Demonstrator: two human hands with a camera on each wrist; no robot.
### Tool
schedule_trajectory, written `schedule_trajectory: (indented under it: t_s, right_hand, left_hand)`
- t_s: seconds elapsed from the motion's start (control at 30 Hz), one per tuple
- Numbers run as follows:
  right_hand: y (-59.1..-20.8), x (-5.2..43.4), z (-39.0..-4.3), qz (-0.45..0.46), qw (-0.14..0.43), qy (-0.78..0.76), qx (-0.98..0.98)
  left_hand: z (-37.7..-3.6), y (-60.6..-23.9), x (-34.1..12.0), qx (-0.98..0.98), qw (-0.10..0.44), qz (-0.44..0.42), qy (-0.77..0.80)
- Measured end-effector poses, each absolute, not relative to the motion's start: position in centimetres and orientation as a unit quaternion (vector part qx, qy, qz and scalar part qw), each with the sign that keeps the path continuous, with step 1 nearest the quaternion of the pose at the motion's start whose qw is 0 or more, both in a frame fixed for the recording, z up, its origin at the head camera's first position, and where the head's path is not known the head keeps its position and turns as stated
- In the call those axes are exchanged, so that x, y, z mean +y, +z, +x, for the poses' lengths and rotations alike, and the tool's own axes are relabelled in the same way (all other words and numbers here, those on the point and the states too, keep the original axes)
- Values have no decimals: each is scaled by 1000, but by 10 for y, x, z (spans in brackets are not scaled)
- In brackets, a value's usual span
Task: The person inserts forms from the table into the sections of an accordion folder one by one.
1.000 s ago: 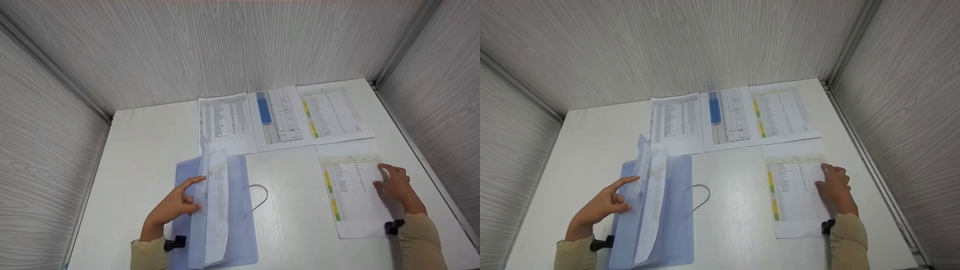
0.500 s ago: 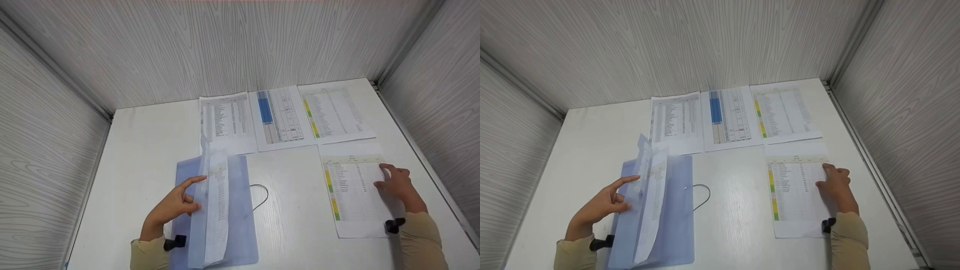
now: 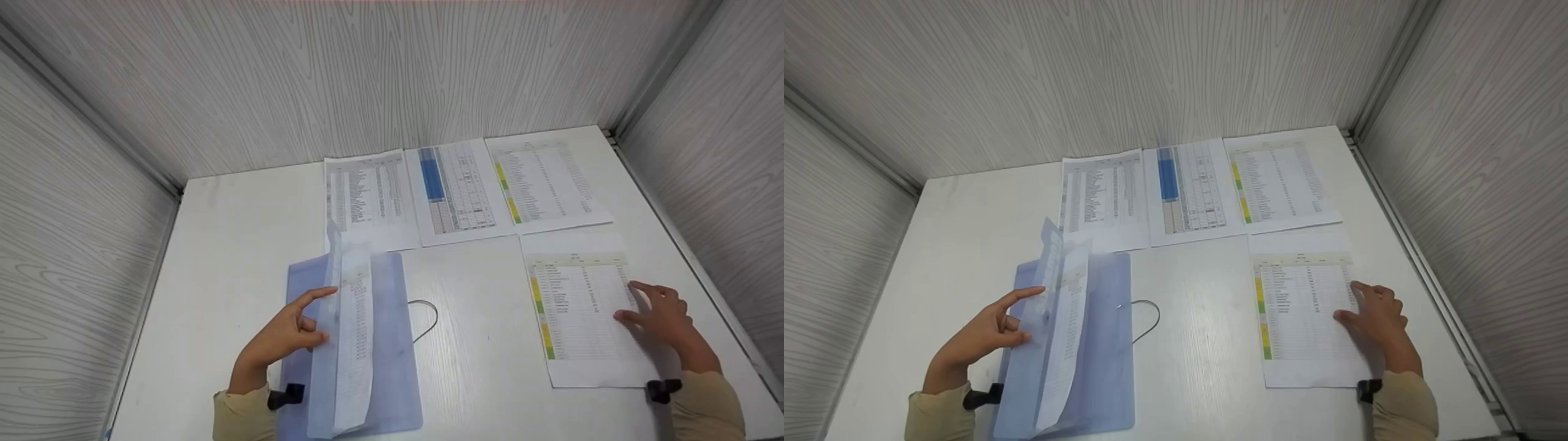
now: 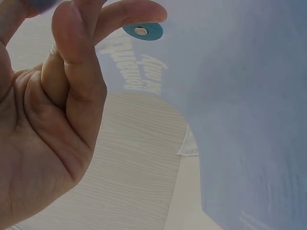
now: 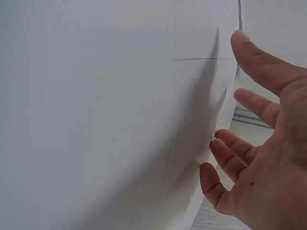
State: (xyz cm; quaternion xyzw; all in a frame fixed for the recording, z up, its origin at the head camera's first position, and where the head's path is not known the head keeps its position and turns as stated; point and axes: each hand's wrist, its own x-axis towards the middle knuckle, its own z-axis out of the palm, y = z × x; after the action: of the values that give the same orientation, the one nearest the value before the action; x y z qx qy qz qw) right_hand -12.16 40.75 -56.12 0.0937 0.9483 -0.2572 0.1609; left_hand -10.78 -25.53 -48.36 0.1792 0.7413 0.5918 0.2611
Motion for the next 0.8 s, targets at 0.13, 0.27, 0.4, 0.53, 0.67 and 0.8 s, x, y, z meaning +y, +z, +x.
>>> schedule_trajectory:
  t_s: [0.13,0.27,0.4,0.53,0.67,0.8]
  right_hand:
    - [-560,399,-115,95,166,-240,952]
    - [-560,395,-114,84,153,-250,952]
    - [-559,396,-116,81,157,-259,950]
    - [-558,399,-120,85,173,-263,946]
    - [-560,402,-123,87,188,-268,941]
    - [-560,403,-123,95,196,-271,938]
  left_hand:
    - [-107,-483,-255,744,262,178,589]
    - [-107,-483,-254,748,262,175,585]
    - [-107,-484,-255,751,260,173,582]
    - [-106,-483,-255,752,256,170,583]
    - [-104,-483,-256,750,256,167,586]
    - [-104,-482,-256,751,253,169,586]
